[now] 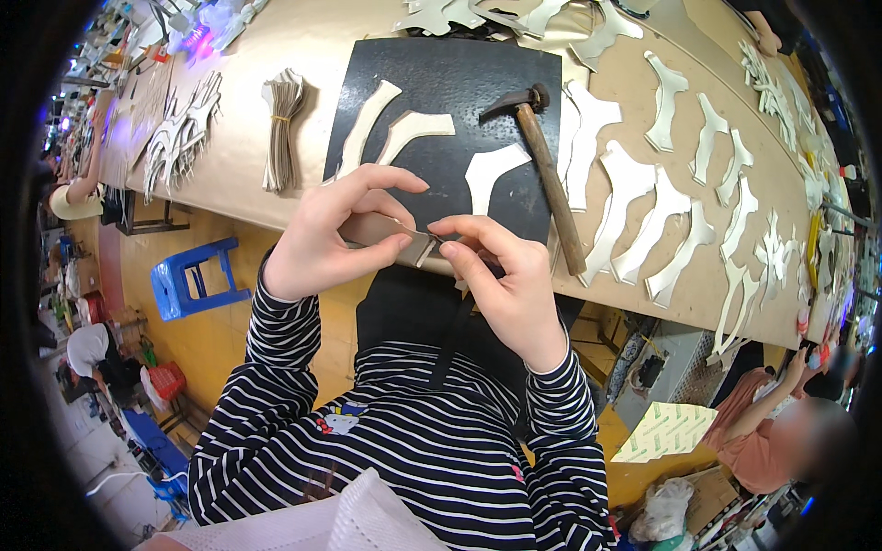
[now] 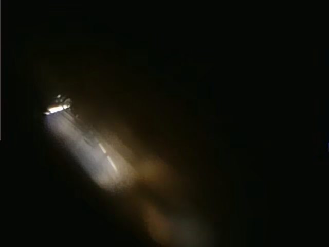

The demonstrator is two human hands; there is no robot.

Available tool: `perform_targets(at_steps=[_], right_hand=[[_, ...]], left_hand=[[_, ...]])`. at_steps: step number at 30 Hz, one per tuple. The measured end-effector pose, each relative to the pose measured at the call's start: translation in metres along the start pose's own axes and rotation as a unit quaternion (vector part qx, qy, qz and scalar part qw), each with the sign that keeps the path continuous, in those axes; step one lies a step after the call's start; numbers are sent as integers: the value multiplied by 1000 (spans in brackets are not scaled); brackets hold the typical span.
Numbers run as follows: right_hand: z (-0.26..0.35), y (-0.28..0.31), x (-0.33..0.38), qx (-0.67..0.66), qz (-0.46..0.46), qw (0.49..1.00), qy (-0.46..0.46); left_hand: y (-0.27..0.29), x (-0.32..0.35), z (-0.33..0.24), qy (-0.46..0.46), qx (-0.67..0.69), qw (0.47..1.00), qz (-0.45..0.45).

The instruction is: The person repeatedly picks up Y-shaped fabric pieces, places them on a black cutting mat, and uses a metal file to smooth or trim the edges. After each piece is worked on, it is set aside on the table. The process is repeated for multiple pieces throughout the clip.

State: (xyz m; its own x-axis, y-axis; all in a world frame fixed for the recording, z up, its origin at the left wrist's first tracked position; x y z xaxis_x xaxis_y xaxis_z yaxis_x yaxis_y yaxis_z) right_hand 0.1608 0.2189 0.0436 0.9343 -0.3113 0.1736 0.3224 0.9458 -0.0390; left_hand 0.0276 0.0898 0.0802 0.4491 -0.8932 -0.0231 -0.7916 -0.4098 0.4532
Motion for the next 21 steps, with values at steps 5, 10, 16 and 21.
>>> perform_targets(at_steps=[5,10,16,21], right_hand=[[1,1,-3,19,1,999,34],[-3,2,-1,11,15,999,-28],[-4,3,-1,0,13,999,-50],[-7,3,3,7,19,997,-71]], left_hand=[[1,0,1,-4,7,1000,9],[1,-1,0,-46,-19,999,20],[0,-1,0,-49,-4,998,37],[-1,-2,-2,-57,-9,997,45]])
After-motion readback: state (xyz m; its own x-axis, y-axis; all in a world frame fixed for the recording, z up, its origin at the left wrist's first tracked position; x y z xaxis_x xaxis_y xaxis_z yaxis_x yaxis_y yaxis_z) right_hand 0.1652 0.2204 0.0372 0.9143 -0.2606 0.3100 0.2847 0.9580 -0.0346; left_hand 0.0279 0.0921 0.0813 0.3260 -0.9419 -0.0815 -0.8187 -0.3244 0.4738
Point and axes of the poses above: each hand's wrist, its own x-axis away from the middle knuckle, its own y-axis out of the back of the hand, z = x × y, the point moved 5 cm from there along -x, towards the middle knuckle, and after that the axes turned 3 degrees about -x, right-handed, at the moved point
